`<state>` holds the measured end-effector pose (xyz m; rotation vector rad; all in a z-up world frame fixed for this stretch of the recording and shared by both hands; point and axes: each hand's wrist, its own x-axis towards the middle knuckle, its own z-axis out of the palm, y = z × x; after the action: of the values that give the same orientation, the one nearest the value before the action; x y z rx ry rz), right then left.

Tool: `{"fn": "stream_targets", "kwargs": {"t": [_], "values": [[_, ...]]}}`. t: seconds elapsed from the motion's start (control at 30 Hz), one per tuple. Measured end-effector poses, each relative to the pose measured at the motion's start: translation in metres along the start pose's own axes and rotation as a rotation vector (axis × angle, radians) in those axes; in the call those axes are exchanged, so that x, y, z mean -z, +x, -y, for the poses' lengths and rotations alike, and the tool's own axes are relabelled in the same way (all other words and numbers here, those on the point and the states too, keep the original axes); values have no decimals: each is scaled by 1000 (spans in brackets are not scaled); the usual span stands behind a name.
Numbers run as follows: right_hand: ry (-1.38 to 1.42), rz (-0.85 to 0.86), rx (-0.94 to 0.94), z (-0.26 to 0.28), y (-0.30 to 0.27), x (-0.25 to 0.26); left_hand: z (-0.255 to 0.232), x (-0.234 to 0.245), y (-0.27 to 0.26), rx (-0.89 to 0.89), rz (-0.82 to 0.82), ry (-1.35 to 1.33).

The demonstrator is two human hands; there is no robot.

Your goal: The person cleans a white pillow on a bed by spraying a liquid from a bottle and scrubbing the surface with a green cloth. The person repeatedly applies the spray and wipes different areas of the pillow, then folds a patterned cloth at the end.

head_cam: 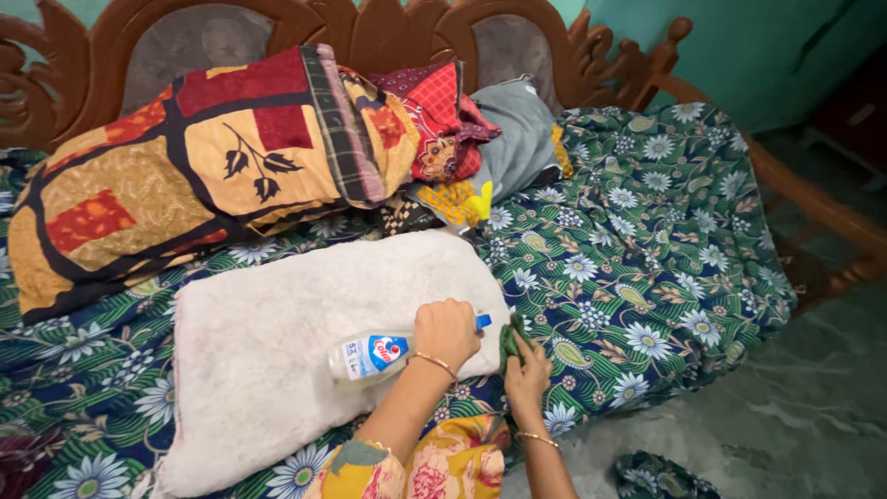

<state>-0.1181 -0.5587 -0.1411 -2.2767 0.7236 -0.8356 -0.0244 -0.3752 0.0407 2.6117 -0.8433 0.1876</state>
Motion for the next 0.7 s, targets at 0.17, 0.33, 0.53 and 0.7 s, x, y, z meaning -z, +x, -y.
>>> {"fn": "stream_targets", "kwargs": {"t": [0.17, 0.33, 0.53, 0.7], "values": [[50, 18, -39, 1, -3, 2, 1, -12, 9, -28, -102, 0], [-18, -7, -25, 13, 1, 6, 6, 6, 9, 32, -19, -28], [-15, -15, -172, 86, 28, -5, 50, 92, -9, 303, -105, -245], [188, 14, 566, 204, -24, -54, 91, 134, -41, 453, -421, -532]]}}
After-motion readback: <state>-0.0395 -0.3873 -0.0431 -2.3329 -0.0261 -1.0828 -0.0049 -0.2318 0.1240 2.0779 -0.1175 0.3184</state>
